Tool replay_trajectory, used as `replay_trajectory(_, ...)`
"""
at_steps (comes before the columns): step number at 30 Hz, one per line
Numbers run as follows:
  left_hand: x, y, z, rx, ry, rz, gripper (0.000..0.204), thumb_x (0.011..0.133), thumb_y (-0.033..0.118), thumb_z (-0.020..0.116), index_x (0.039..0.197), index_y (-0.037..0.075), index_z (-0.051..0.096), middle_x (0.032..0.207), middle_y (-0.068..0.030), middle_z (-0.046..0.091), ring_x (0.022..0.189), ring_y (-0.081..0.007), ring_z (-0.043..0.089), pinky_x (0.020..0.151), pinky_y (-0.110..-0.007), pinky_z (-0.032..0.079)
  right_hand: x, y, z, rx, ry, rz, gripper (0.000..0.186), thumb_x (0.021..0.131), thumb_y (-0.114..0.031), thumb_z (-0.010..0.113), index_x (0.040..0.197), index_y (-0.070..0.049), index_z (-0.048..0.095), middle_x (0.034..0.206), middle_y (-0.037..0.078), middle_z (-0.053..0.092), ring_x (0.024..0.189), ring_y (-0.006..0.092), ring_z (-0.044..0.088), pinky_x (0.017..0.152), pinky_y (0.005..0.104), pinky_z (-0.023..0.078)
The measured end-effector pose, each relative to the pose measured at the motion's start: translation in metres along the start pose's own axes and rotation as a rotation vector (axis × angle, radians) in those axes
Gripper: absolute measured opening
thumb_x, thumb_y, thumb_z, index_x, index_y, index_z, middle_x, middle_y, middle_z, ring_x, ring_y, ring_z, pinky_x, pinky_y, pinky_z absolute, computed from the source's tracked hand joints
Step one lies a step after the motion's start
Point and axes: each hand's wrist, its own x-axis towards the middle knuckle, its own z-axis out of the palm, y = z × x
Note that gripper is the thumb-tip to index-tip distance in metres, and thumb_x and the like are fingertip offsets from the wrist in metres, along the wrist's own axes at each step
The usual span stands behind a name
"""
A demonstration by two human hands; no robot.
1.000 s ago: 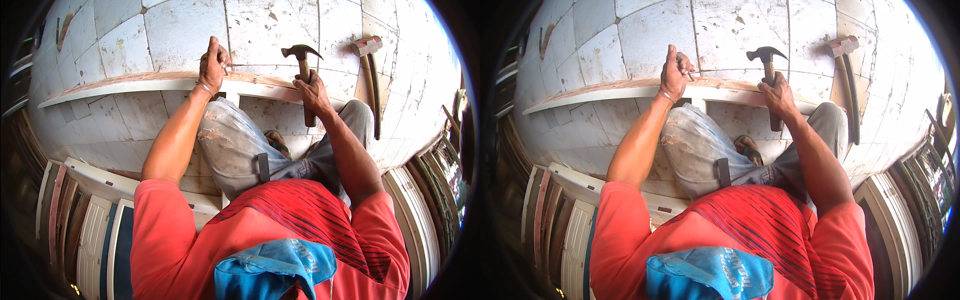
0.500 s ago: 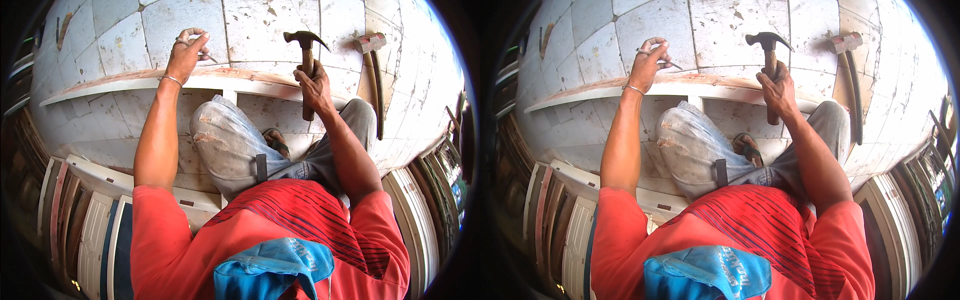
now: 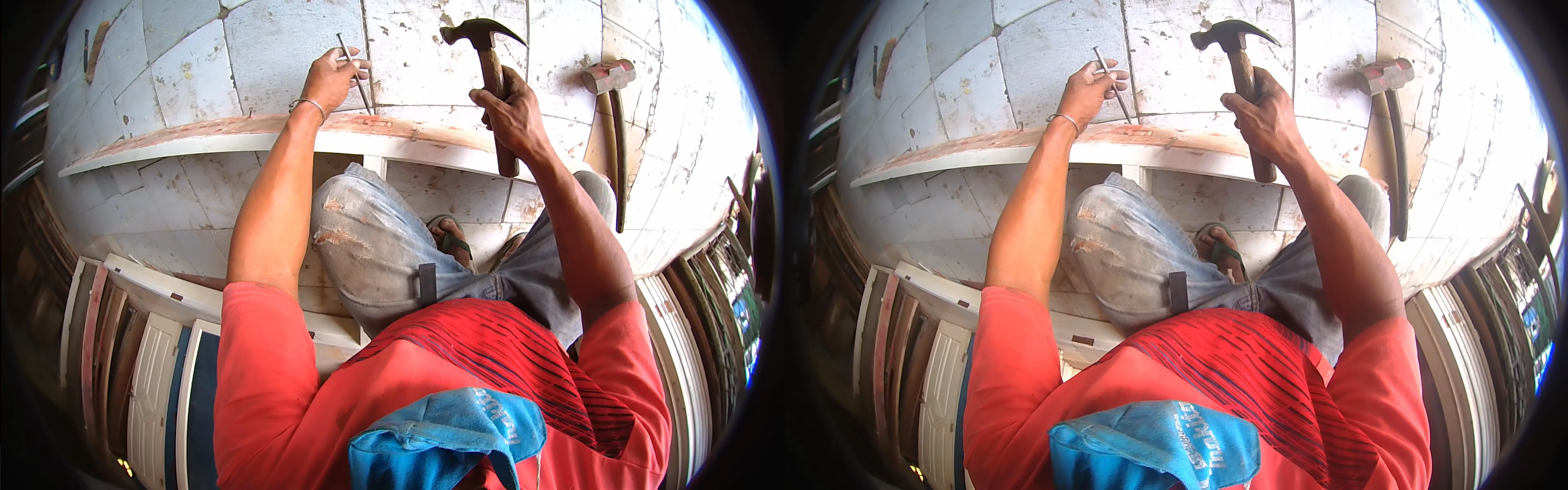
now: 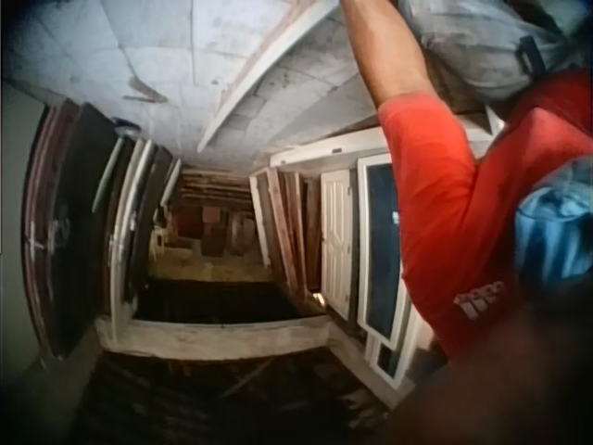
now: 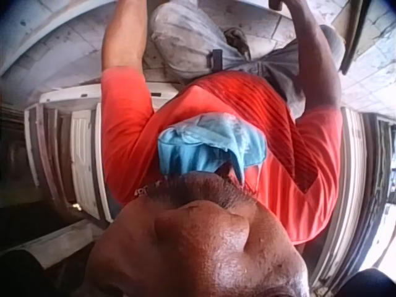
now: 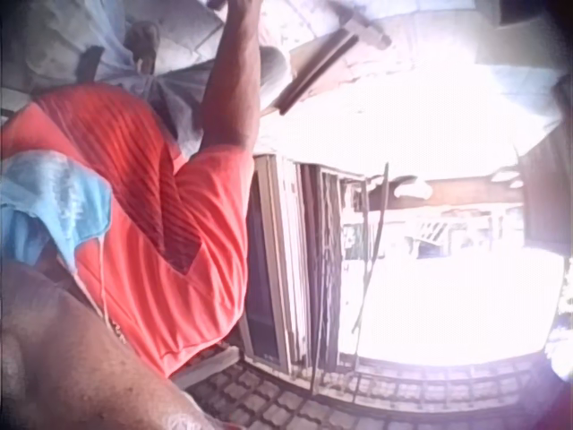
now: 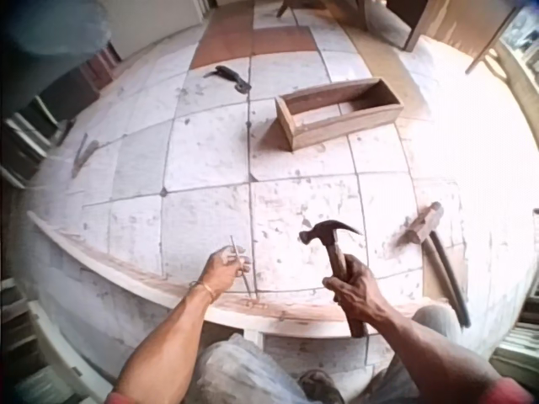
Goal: The person removes a hinge from a white cabinet door and then uses a hammer to drive a nail into a wooden frame.
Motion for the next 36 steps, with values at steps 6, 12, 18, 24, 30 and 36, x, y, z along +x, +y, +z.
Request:
replay_trajectory(6,0.009,-0.012,0.011,-0.007,-0.022,-0.069,0.029,0.099,0.016,0.057,0.126,0.005,0.062,0.102,-0.007,0.073,0.086,-0.0133,0.067,0.076,-0.028,0.054,0.02,0.009,0.008,-0.158,-0.025,-0.046,0.058,0.084,-0.028,0.07,0.127,0.007,0.053,0.091,0.021,0.067,0.082,0.0296,0.067,0.078,0.0419,0.054)
replay_trajectory(12,0.014,-0.018,0.018,0.006,-0.044,-0.087,0.031,0.1,0.016,0.056,0.128,0.005,0.062,0.098,-0.0067,0.071,0.081,-0.0136,0.067,0.074,-0.029,0.055,0.036,0.011,0.011,-0.299,-0.06,-0.132,0.056,0.085,-0.032,0.07,0.123,0.006,0.056,0.098,0.025,0.066,0.09,0.0349,0.067,0.083,0.044,0.053)
replay_trajectory(18,0.019,-0.014,0.024,0.046,-0.084,-0.135,0.034,0.1,0.015,0.055,0.132,0.006,0.061,0.096,-0.0068,0.071,0.081,-0.0133,0.066,0.074,-0.029,0.056,0.052,0.013,0.014,-0.349,-0.06,-0.202,0.051,0.085,-0.03,0.07,0.119,0.006,0.057,0.098,0.025,0.066,0.09,0.0346,0.066,0.082,0.0418,0.054)
replay_trajectory(24,0.026,-0.02,0.027,0.051,-0.1,-0.179,0.033,0.1,0.015,0.054,0.132,0.006,0.061,0.096,-0.007,0.071,0.079,-0.0122,0.066,0.072,-0.028,0.056,0.059,-0.026,0.018,-0.249,-0.19,0.036,0.057,0.089,-0.029,0.07,0.129,0.007,0.051,0.091,0.018,0.067,0.072,0.0196,0.068,0.063,0.0328,0.058)
replay_trajectory(30,0.021,-0.019,0.034,0.169,-0.059,-0.089,0.034,0.099,0.017,0.056,0.13,0.005,0.062,0.089,-0.0066,0.072,0.07,-0.0112,0.065,0.068,-0.027,0.055,0.087,-0.036,0.019,-0.186,-0.23,-0.078,0.06,0.092,-0.037,0.068,0.132,0.003,0.051,0.086,0.013,0.066,0.066,0.0155,0.067,0.057,0.03,0.058)
replay_trajectory(36,0.019,-0.026,0.027,0.102,-0.036,-0.051,0.034,0.099,0.018,0.056,0.13,0.005,0.062,0.088,-0.0063,0.072,0.069,-0.0103,0.064,0.066,-0.026,0.054,0.091,-0.047,0.025,-0.242,-0.269,-0.085,0.056,0.089,-0.034,0.07,0.126,0.005,0.056,0.082,0.011,0.065,0.065,0.0162,0.066,0.055,0.0316,0.057)
